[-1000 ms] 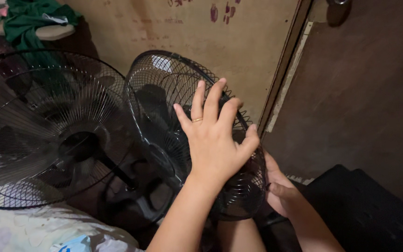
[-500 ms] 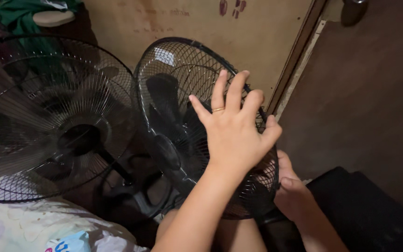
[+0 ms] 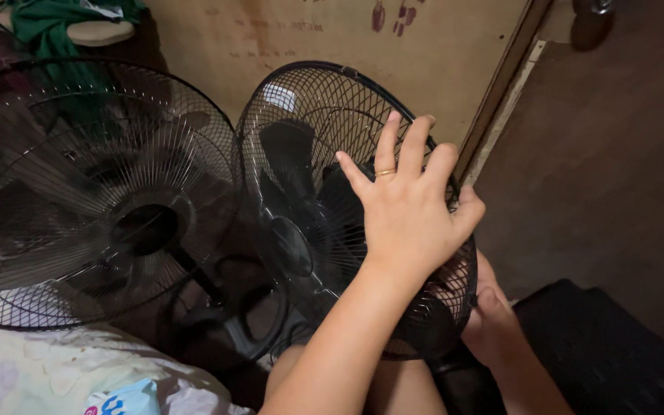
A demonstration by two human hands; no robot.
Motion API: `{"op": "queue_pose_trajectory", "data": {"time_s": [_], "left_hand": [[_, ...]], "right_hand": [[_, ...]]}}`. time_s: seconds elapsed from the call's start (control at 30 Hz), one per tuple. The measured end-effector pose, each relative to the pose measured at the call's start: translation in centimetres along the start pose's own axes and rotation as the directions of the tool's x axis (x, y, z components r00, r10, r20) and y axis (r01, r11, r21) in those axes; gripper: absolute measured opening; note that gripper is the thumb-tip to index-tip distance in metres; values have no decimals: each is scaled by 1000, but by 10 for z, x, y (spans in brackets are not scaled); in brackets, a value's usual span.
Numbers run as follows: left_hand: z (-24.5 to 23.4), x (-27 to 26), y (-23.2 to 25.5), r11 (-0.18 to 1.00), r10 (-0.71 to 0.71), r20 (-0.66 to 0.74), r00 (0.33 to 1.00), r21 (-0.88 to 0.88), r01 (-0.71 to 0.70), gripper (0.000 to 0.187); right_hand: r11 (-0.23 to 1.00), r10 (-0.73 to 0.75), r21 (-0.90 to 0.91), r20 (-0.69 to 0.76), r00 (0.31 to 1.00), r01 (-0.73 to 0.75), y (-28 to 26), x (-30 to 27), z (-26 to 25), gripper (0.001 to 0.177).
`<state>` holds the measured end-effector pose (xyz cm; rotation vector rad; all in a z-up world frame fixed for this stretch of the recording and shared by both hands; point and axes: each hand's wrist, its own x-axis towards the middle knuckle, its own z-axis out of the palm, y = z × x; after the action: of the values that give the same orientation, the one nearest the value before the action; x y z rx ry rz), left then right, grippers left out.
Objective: The person disassembles a standing electric fan by removing the front grille and unscrewing the central hub nut to detach the blades. They then reassemble the fan by reattaching the blades, securing the hub nut, and reinstalling the front grille. Finally, they wipe the grille with a cloth.
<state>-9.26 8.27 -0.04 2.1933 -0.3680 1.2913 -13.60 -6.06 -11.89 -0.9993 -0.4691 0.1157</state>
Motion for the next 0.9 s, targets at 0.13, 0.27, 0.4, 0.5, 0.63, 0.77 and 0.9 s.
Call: {"op": "queue_pose_trajectory", "data": {"time_s": [0.13, 0.27, 0.4, 0.5, 0.63, 0.77, 0.9], "left_hand": [[1, 0, 0, 1000, -2, 7, 1000, 1, 2, 36], [4, 0, -1, 1000, 3, -2, 1000, 11, -3, 36], [5, -2, 0, 1000, 5, -7, 1000, 13, -5, 36], [5, -2, 0, 1000, 7, -7, 1000, 13, -7, 36], [5, -2, -1, 1000, 11, -9, 1000, 20, -11, 35], [4, -1, -2, 1000, 15, -13, 1000, 26, -15, 36], [3, -2, -1, 1000, 8, -8, 1000, 14, -7, 37]], "right_hand": [[995, -79, -62, -9, 997, 79, -3, -1, 6, 106], [994, -105, -32, -47, 993, 104, -1, 1, 13, 93], [984, -178, -51, -106, 978, 173, 4, 1, 16, 79], [974, -214, -147, -325, 921, 175, 10, -5, 11, 58], [557, -578, -830, -363, 730, 28, 16, -22, -5, 14], [636, -520, -762, -307, 797, 122, 19, -29, -21, 22], [556, -576, -829, -323, 751, 70, 26, -38, -20, 18]]}}
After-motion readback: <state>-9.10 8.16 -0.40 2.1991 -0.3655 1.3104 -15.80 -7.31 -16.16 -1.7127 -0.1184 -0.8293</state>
